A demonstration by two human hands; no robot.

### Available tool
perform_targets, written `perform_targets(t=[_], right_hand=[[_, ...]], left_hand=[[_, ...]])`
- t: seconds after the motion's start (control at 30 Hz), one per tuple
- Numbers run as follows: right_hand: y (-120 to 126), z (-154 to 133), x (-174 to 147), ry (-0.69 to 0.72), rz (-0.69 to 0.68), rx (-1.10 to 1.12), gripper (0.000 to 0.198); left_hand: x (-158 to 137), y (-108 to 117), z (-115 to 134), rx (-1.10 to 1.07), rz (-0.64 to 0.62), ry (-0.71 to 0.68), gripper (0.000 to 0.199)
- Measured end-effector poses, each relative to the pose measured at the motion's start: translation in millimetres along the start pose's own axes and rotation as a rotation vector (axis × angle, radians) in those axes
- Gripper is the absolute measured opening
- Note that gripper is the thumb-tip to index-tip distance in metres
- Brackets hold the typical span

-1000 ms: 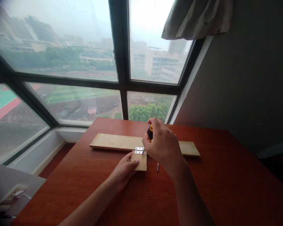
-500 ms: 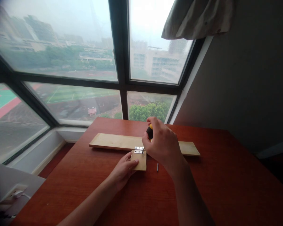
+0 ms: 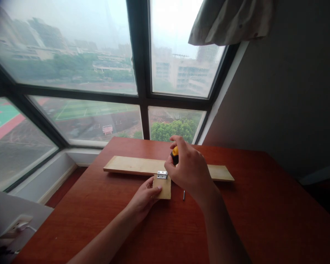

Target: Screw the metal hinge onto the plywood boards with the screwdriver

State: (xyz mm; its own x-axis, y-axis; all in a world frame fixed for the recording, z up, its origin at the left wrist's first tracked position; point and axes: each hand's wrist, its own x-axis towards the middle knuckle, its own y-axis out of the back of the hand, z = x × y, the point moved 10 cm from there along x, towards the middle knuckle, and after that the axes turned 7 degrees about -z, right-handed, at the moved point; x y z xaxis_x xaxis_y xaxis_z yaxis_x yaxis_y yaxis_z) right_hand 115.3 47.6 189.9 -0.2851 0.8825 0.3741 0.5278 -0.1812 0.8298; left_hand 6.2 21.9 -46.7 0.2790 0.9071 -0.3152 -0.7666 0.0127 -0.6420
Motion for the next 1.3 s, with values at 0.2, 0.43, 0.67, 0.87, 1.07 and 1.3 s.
perform_targets(t=[0.2,0.43,0.67,0.87,1.07,1.3], right_hand=[[0,-3,-1,-0.003,-0.019,-0.015,0.043],[7,5,0,-0.052,0.072,-0.214,0.037],[6,-6,0,0.089,0.041,0.057,0.042],[0,-5,0,0.033,0.011,-0.105,0.043],[-1,4,1,-0.031,0.006,-0.182,0.042],[-4,-6,0,0.035,-0.037,-0.087,0.049]], left_hand=[[-2,-2,1,-0.008,0.02,0.009,0.048],[-2,0,0,0.003,0.03,0.019,0.047],[-2,-1,1,0.003,0.027,0.016,0.046],[-2,-1,1,0.003,0.028,0.019,0.045],[-1,-2,1,0.01,0.008,0.022,0.047],[-1,-2,0,-0.004,0.003,0.03,0.045]])
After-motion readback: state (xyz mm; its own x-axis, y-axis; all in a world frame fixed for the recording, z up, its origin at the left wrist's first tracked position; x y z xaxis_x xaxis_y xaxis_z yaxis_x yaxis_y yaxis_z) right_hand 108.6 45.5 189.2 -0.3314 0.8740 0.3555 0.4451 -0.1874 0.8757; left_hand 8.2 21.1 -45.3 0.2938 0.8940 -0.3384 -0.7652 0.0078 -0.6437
